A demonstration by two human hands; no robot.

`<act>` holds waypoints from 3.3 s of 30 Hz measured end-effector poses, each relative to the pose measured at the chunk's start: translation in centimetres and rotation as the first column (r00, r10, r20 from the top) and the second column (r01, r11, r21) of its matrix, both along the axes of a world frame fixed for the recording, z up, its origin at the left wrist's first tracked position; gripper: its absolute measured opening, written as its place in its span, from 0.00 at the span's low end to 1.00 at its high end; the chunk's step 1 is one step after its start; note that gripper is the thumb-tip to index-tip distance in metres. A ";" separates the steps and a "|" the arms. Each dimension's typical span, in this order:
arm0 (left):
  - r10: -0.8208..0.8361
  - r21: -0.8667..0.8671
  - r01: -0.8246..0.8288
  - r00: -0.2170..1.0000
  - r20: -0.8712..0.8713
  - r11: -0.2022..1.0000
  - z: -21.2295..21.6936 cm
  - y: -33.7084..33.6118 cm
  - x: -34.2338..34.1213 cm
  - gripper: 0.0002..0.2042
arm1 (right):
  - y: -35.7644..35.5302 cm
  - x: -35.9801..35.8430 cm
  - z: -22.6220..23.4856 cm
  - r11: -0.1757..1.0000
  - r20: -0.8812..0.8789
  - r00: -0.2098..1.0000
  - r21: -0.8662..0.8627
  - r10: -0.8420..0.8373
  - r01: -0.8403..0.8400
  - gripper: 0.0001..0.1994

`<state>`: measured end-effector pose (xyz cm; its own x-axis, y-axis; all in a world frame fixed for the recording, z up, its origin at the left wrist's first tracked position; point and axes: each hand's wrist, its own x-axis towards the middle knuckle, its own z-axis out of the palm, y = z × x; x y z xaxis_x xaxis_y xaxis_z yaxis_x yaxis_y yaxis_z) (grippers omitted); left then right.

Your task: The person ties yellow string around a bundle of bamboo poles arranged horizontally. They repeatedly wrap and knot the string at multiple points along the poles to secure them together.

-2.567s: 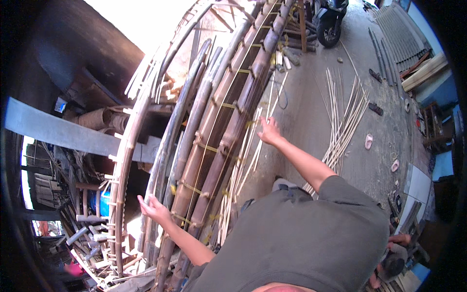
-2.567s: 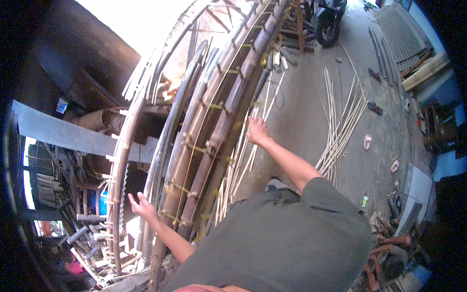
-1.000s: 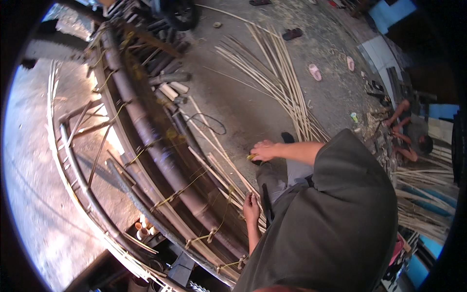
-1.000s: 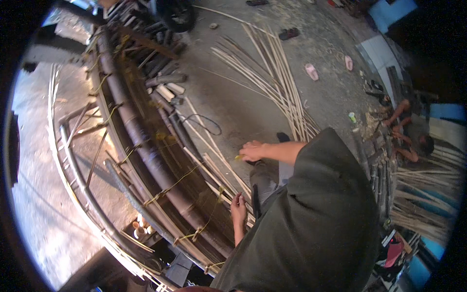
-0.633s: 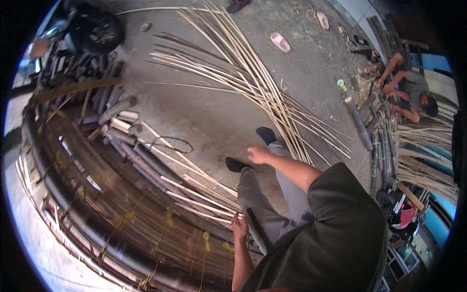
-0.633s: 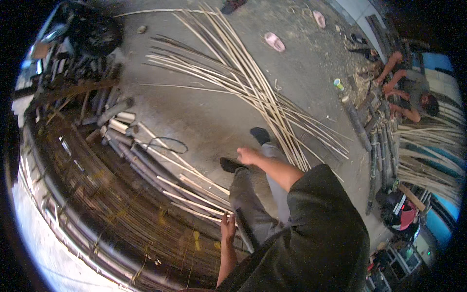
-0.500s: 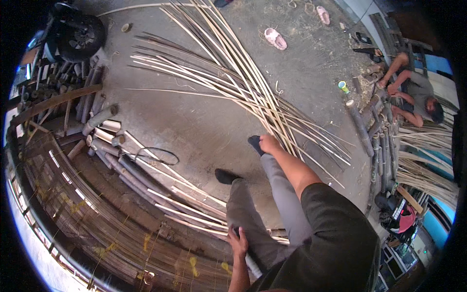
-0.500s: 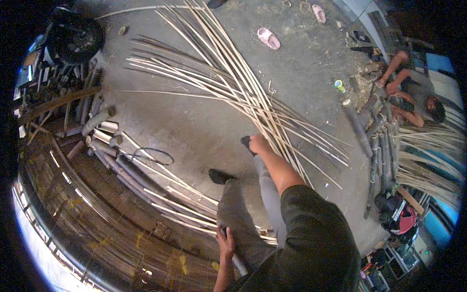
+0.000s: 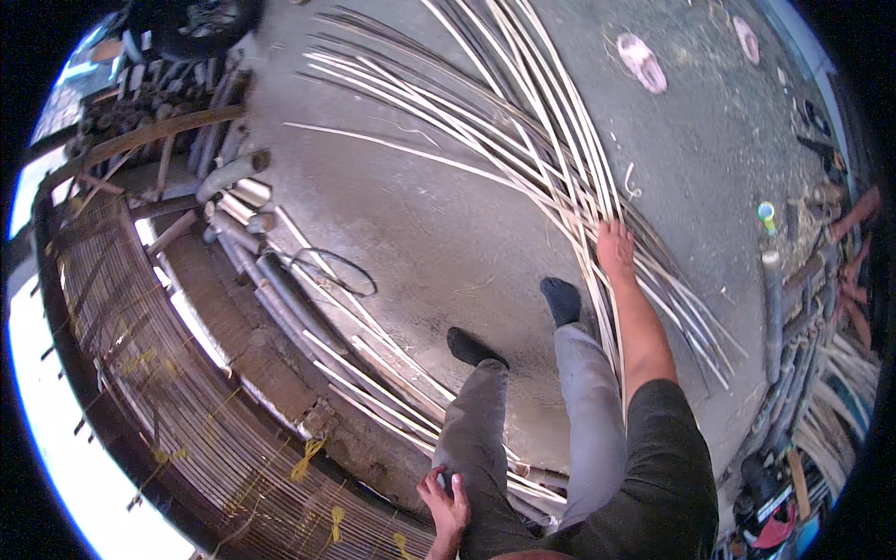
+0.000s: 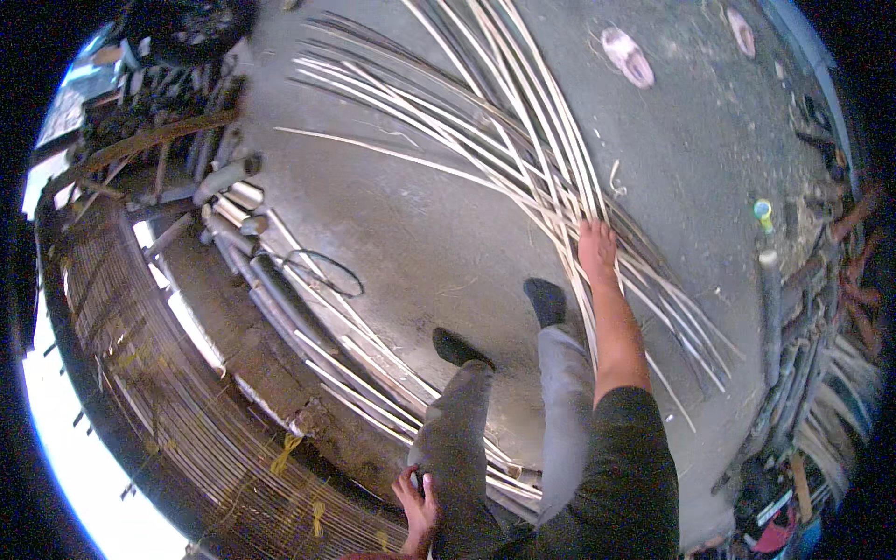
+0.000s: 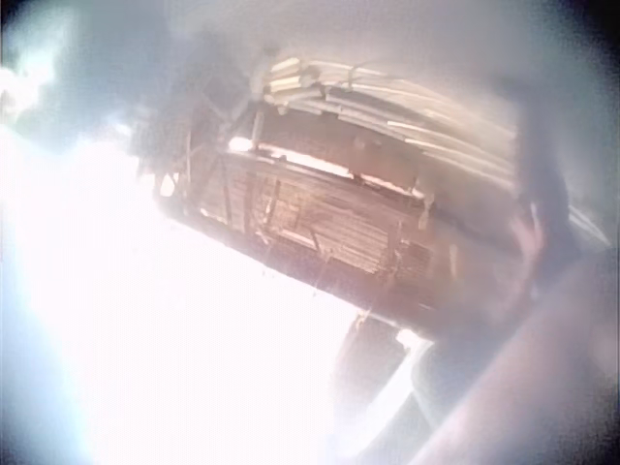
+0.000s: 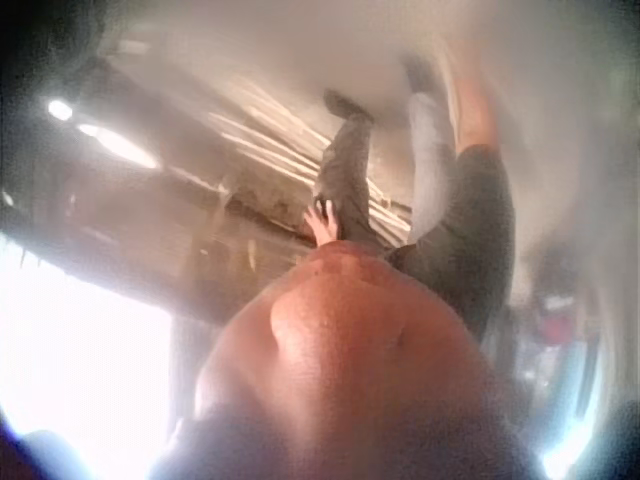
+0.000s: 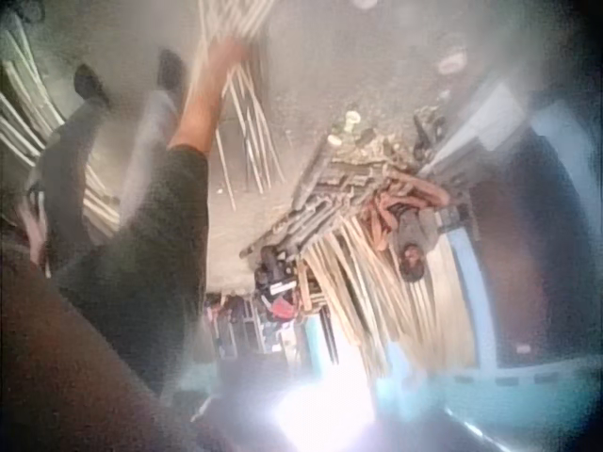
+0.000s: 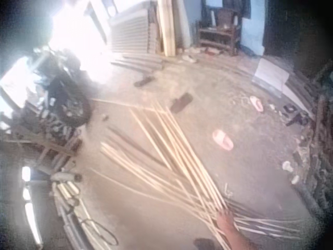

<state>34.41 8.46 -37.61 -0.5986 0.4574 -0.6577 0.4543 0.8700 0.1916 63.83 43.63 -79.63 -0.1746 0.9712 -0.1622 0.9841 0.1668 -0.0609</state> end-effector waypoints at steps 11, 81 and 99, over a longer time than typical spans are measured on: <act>0.522 0.136 -0.568 0.810 0.268 0.812 5.6 -3.1 0.0 0.32 | 0.2 -10.3 46.2 0.993 -0.740 0.663 -0.101 -0.112 0.056 0.13; 0.693 0.770 -0.259 0.654 -0.305 0.583 41.6 40.0 -81.4 0.09 | 27.8 -91.4 78.7 0.014 -0.802 0.584 -0.590 -0.124 -0.807 0.11; 0.862 0.718 -0.496 0.401 -0.310 0.489 34.7 45.3 -82.7 0.17 | 18.9 -112.9 87.8 -0.108 -0.987 0.134 -0.125 -0.084 -0.986 0.13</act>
